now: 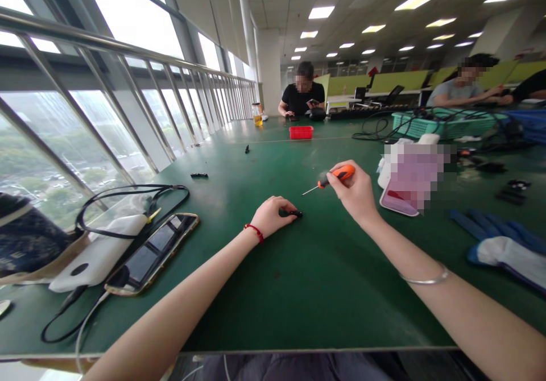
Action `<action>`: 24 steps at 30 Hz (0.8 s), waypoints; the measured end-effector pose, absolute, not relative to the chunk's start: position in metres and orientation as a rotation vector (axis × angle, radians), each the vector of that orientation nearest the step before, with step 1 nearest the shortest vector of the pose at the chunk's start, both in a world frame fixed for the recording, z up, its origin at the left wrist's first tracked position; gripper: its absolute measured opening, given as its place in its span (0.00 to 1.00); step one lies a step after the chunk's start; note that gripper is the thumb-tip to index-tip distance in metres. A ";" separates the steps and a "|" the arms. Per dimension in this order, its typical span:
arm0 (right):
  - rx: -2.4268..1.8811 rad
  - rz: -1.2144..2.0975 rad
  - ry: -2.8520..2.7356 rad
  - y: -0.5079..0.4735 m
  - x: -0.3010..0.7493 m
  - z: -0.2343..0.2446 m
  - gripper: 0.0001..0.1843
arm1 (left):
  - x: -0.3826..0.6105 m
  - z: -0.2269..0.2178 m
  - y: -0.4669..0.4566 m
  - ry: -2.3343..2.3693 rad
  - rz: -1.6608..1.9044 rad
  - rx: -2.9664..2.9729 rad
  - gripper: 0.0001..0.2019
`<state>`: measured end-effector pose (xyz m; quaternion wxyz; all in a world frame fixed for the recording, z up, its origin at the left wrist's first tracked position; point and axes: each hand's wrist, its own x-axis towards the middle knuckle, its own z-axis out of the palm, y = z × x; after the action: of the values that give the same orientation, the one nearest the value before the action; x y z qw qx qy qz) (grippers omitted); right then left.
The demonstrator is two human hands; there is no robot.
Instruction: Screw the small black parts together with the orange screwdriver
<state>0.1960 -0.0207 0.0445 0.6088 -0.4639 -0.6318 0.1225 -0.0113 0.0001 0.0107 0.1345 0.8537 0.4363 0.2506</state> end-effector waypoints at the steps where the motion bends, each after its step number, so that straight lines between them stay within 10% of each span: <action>1: -1.039 0.282 -1.440 -0.023 0.195 0.046 0.10 | -0.012 0.010 0.000 1.262 0.729 2.460 0.07; 24: -1.006 0.297 -1.516 -0.033 0.186 0.050 0.11 | -0.013 0.002 0.005 1.172 0.828 2.325 0.06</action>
<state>0.1856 -0.0328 0.0496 0.6045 -0.4349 -0.6551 0.1282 -0.0135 0.0053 0.0018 0.2032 0.8333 0.4199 0.2966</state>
